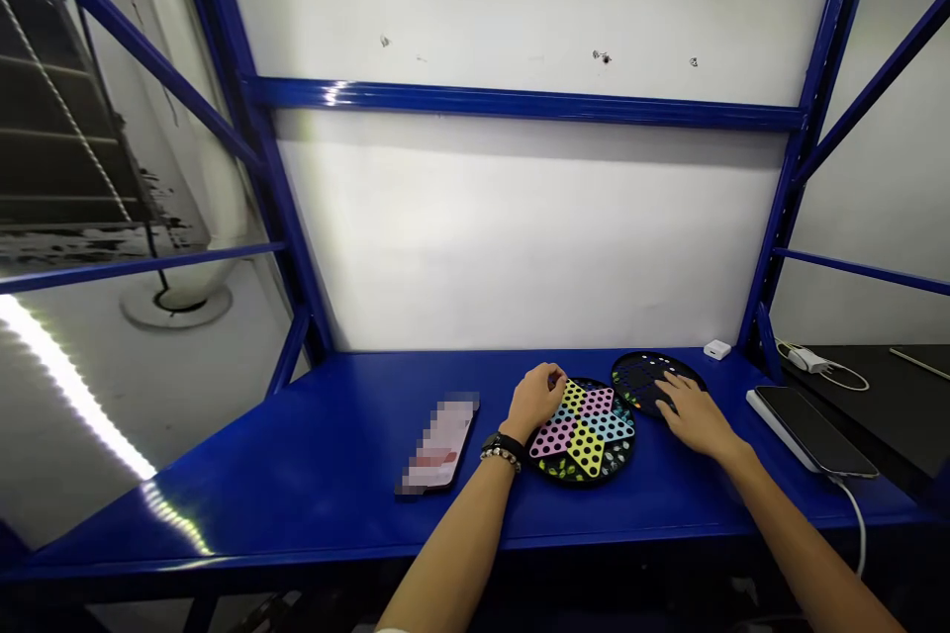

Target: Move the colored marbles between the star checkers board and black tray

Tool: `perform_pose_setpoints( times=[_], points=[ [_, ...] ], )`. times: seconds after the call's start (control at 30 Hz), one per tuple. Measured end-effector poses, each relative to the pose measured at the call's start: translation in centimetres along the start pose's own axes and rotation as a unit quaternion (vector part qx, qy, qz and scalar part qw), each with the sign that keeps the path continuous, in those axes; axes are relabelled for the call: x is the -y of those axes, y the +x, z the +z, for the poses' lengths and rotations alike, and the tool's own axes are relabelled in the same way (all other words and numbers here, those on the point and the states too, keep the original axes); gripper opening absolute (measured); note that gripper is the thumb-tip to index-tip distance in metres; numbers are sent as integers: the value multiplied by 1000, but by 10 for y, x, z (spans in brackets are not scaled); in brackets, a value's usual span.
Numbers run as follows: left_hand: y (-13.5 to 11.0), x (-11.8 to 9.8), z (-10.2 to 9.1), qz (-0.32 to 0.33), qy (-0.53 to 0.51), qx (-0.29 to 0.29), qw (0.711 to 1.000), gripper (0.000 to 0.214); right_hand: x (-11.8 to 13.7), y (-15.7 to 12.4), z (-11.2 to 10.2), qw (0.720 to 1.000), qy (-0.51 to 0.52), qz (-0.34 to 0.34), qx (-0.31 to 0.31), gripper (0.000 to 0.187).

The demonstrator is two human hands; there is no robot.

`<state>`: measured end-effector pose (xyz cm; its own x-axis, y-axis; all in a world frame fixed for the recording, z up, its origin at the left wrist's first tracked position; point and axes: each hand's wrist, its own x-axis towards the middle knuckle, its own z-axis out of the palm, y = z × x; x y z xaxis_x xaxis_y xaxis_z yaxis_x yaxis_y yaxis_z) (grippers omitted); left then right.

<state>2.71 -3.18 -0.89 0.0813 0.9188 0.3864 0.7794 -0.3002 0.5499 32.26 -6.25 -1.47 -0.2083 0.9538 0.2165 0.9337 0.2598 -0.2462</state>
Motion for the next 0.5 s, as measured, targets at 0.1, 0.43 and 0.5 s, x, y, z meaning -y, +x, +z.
perform_pose_setpoints(
  times=[0.1,0.43,0.5],
  points=[
    [0,-1,-1,0,-2,-2,1000,24,-36,4,-2,999,-2,43,24,39],
    [0,1,0,0,-3,0,1000,25,-44,19,6,997,57,33,45,30],
    [0,1,0,-3,-2,0,1000,24,-41,22,5,996,63,20,57,28]
  ],
)
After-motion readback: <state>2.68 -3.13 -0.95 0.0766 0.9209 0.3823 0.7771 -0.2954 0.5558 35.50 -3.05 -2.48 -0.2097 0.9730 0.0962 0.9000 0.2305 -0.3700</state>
